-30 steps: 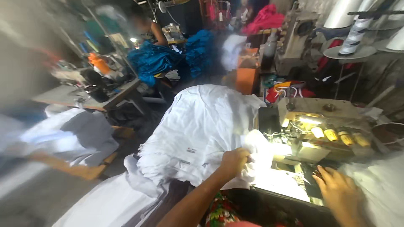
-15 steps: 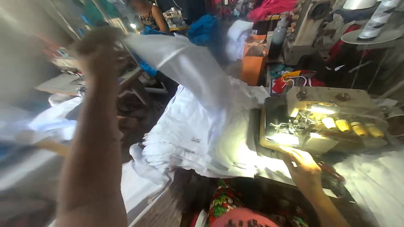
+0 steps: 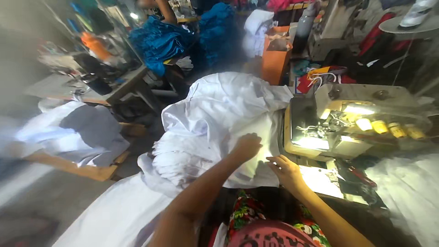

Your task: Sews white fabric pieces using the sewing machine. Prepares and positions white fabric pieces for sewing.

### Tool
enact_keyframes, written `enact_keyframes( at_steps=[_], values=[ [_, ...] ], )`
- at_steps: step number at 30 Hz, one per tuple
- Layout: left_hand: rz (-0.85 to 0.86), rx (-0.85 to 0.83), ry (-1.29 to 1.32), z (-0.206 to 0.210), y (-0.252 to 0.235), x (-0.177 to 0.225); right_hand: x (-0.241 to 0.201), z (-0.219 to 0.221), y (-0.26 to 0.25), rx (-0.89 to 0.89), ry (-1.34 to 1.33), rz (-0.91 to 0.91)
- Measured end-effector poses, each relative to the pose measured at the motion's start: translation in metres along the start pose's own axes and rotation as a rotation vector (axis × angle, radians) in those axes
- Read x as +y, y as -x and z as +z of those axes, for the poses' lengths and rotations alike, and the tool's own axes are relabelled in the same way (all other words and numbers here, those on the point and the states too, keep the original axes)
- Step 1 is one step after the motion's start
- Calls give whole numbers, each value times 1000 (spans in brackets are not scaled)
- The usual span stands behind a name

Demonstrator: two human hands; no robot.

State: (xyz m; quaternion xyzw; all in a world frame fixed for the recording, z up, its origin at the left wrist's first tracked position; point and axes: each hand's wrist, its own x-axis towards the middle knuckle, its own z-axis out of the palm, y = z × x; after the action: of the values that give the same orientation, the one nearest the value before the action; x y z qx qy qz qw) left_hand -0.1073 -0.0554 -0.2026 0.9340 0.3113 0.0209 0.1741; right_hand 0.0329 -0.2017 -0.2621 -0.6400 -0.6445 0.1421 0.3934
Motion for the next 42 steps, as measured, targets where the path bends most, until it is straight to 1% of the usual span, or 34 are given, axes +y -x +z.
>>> enact_keyframes(
  at_steps=[1, 2, 4, 6, 8, 10, 12, 14, 16, 17, 18, 19, 21, 23, 25, 27, 28, 29, 30, 31, 33, 34, 35, 36, 37, 38, 40, 41, 42],
  values=[
    [-101, -83, -54, 12, -17, 9, 2, 0, -1, 1, 1, 11],
    [-182, -124, -105, 21, -32, 16, 4, -1, -2, 11, 3, 20],
    [-272, -149, -174, 29, -49, 29, 9, -2, -5, 31, -7, 35],
    [-294, -182, -186, 27, -49, 37, 13, -4, -10, 45, -42, 43],
    [-285, -219, -223, 24, -41, 38, 12, -2, -18, 31, -112, 93],
    [-277, -270, -269, 19, -33, 37, 7, -1, -30, -25, -217, 217],
    [-276, -296, -213, 5, -31, 30, 5, 1, -44, -71, -370, 372],
    [-226, -255, -119, -15, -36, 11, 3, 8, -57, -46, -602, 524],
    [-132, -46, -98, -26, -49, -8, -1, 15, -68, -7, -786, 641],
    [-110, 58, -120, -31, -59, -13, 0, 19, -71, -1, -808, 659],
    [-125, 102, -134, -40, -70, -13, 2, 23, -72, -15, -792, 651],
    [-161, 98, -153, -48, -83, -13, 4, 27, -71, -36, -741, 620],
    [-219, 45, -198, -48, -107, -22, 8, 37, -64, -55, -581, 514],
    [-241, -6, -198, -42, -129, -34, 9, 43, -54, -10, -437, 371],
    [-256, -49, -102, -50, -146, -38, 10, 50, -49, 64, -376, 238],
    [-301, -63, 121, -71, -160, -44, 11, 55, -45, 96, -400, 186],
    [-330, -35, 246, -84, -165, -51, 12, 57, -45, 111, -417, 185],
    [-357, 39, 350, -98, -170, -59, 13, 57, -45, 126, -434, 192],
    [-363, 150, 397, -114, -173, -68, 13, 58, -45, 137, -443, 197],
    [-344, 286, 379, -132, -173, -76, 13, 57, -45, 138, -445, 205],
    [-255, 543, 227, -165, -164, -86, 12, 56, -45, 134, -432, 218],
    [-210, 600, 186, -175, -159, -88, 11, 57, -45, 137, -422, 218],
    [-185, 597, 167, -177, -154, -89, 11, 57, -46, 131, -415, 215],
    [-198, 546, 129, -172, -147, -84, 12, 58, -46, 119, -411, 210],
    [-231, 452, 57, -159, -137, -74, 13, 58, -45, 104, -418, 202],
    [-253, 336, 4, -141, -125, -61, 14, 58, -46, 99, -430, 194],
    [-298, 109, -18, -97, -106, -39, 13, 59, -46, 92, -432, 182],
    [-346, 29, -25, -75, -102, -32, 12, 59, -45, 89, -417, 172],
    [-400, -10, -45, -54, -101, -28, 12, 60, -45, 89, -403, 160]
  ],
)
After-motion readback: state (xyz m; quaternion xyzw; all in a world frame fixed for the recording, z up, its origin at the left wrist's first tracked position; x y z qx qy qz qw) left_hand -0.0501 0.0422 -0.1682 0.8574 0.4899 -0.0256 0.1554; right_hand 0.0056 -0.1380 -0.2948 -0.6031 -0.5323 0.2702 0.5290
